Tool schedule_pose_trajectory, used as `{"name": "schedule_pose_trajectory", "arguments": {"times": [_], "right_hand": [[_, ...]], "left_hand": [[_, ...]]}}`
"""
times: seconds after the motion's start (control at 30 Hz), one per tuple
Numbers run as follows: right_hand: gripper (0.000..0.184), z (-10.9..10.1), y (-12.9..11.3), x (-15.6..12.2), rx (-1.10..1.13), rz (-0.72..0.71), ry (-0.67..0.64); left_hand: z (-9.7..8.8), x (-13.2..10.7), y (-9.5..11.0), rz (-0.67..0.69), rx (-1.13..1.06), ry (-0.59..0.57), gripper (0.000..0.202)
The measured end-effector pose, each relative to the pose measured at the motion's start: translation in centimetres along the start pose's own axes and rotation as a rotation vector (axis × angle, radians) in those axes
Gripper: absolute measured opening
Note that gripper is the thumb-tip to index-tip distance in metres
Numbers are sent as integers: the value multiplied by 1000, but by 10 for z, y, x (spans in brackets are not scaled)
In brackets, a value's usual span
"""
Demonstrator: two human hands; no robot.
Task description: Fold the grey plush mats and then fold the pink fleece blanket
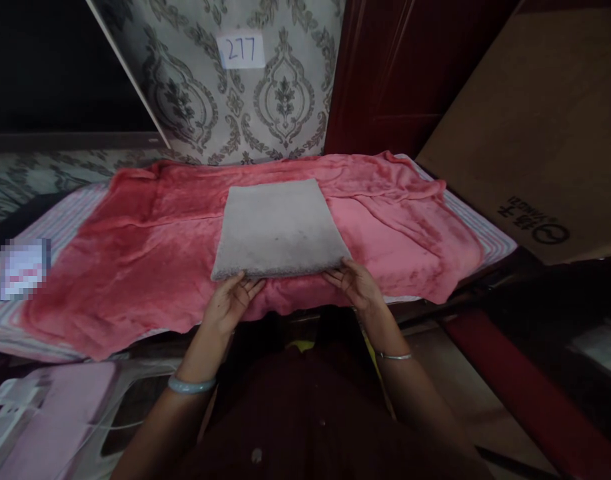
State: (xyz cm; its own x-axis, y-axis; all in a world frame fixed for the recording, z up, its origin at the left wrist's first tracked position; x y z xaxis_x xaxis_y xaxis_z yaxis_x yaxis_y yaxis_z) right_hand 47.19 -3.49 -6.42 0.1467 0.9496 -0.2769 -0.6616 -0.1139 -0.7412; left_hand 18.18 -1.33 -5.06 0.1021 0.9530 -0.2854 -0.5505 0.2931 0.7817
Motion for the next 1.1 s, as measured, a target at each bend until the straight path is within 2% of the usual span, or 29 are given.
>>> {"name": "schedule_pose_trajectory", "arguments": {"times": [0.1,0.23,0.47,0.57,0.8,0.97,1.1], "right_hand": [[24,4,2,-2,-6,36,-28],[28,16,9,-7,-50,75,-127],[22,29,21,-10,-39,132,-138],[27,34,24,-7,4,154,-116],[46,48,30,-5,140,127,-1],[43,58,33,-2,138,131,13],[37,59,36,2,124,145,80]], "left_hand": [[2,1,-4,-32,-2,19,14],[11,-3,-3,20,98,-23,15],[15,-5,-2,-33,62,-44,15],[20,-6,-2,-67,42,-45,20],[38,-7,-4,-53,-135,16,26],[46,1,-12,-65,-163,41,27],[49,5,-16,-78,-141,42,39]]}}
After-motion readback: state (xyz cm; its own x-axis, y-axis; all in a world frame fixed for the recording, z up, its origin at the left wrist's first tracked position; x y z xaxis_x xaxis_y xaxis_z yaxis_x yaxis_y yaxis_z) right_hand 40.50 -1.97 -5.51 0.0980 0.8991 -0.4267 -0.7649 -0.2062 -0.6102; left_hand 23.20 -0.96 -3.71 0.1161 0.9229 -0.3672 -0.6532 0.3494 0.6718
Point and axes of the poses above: each hand's wrist, its own x-axis towards the middle knuckle, its own z-axis out of the palm, y = z × x, the point moved 6 cm from there along x, towards the middle knuckle, and after that the axes turned 2 degrees about x, right-handed, at the moved point
